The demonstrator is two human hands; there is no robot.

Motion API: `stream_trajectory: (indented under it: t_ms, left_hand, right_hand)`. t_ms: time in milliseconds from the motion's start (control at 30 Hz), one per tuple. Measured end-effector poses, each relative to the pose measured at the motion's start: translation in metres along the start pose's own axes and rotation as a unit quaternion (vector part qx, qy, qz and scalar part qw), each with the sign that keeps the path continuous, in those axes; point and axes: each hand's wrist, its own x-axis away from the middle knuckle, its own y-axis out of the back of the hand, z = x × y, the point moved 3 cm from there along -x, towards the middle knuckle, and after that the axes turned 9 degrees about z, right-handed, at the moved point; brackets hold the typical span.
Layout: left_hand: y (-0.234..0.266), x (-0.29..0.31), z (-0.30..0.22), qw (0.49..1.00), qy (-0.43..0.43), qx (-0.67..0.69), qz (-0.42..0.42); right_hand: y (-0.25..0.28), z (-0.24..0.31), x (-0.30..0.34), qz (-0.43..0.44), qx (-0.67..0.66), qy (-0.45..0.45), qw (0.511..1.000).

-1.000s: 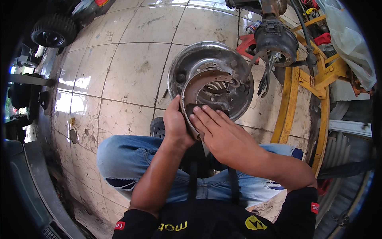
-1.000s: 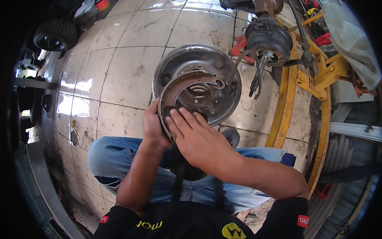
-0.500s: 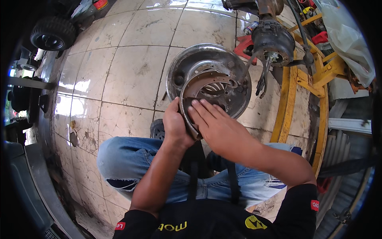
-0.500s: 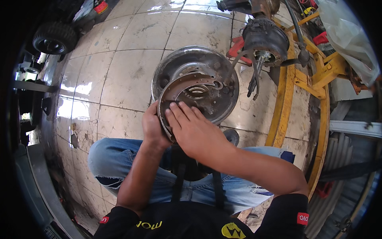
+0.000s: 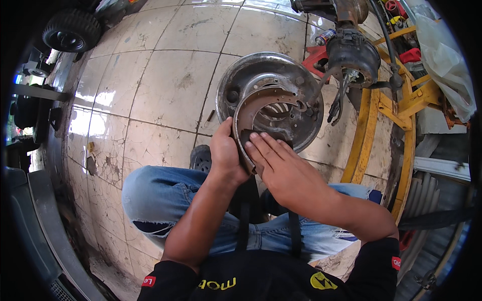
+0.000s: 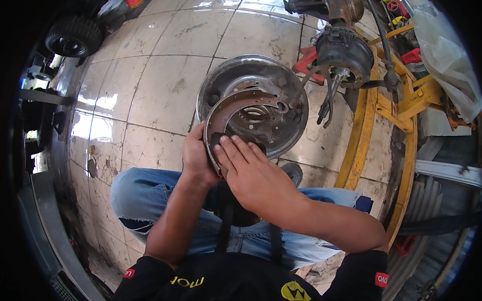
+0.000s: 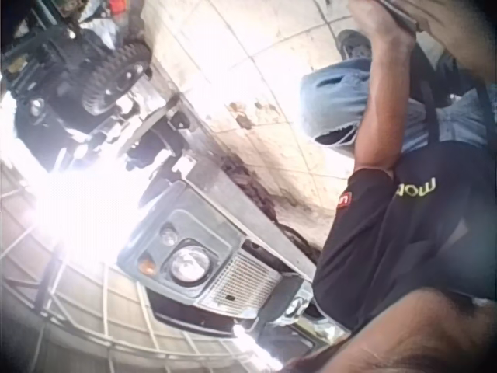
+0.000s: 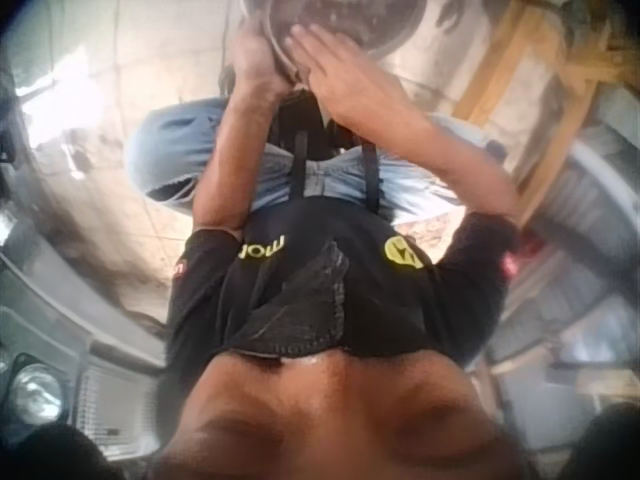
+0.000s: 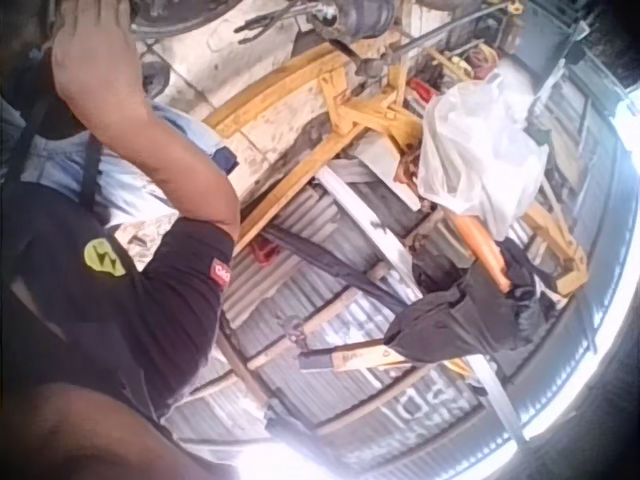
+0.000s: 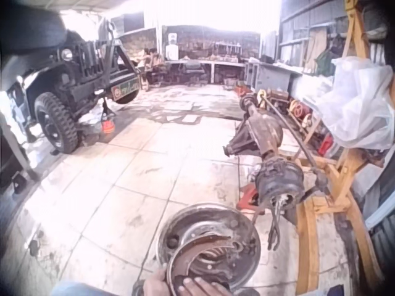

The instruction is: The person sits on the floor and uses a sanding block to clean the surface of a curved brake shoe. They repeatedly rub the sanding block against the metal surface to remove rust or debris.

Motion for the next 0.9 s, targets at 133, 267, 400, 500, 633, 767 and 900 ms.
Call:
stream_trajectory:
  t_ms: [133,267,400,500,633,767,900]
  left_hand:
    - [-0.001,0.003,-0.001,1.000,0.015,0.009,-0.006]
    - [0.001,0.001,-0.004,1.000,-0.004,-0.007,0.006]
    - [0.005,-0.001,0.002,1.000,0.001,-0.002,-0.007]
    - [0.007,0.001,-0.001,1.000,0.008,-0.005,-0.021]
    - [-0.002,0.002,-0.002,1.000,0.000,-0.011,-0.009]
    - [0.001,0.002,-0.001,1.000,0.009,-0.009,-0.016]
    - [0.004,0.001,-0.004,1.000,0.013,-0.007,0.015]
  right_hand:
    - [-0.011,-0.010,-0.014,-0.018,-0.006,0.001,1.000]
    - [-0.002,0.004,-0.001,0.010,-0.002,0.008,1.000]
    - [-0.012,-0.007,-0.010,-0.024,0.004,-0.014,1.000]
    - [-0.009,-0.010,-0.014,-0.033,0.004,-0.012,0.999]
    - [-0.007,0.001,0.001,-0.016,-0.007,-0.008,1.000]
    - [-0.019,-0.020,-0.016,-0.055,-0.005,-0.001,0.998]
    - [-0.006,-0.003,-0.003,-0.020,-0.016,0.003,1.000]
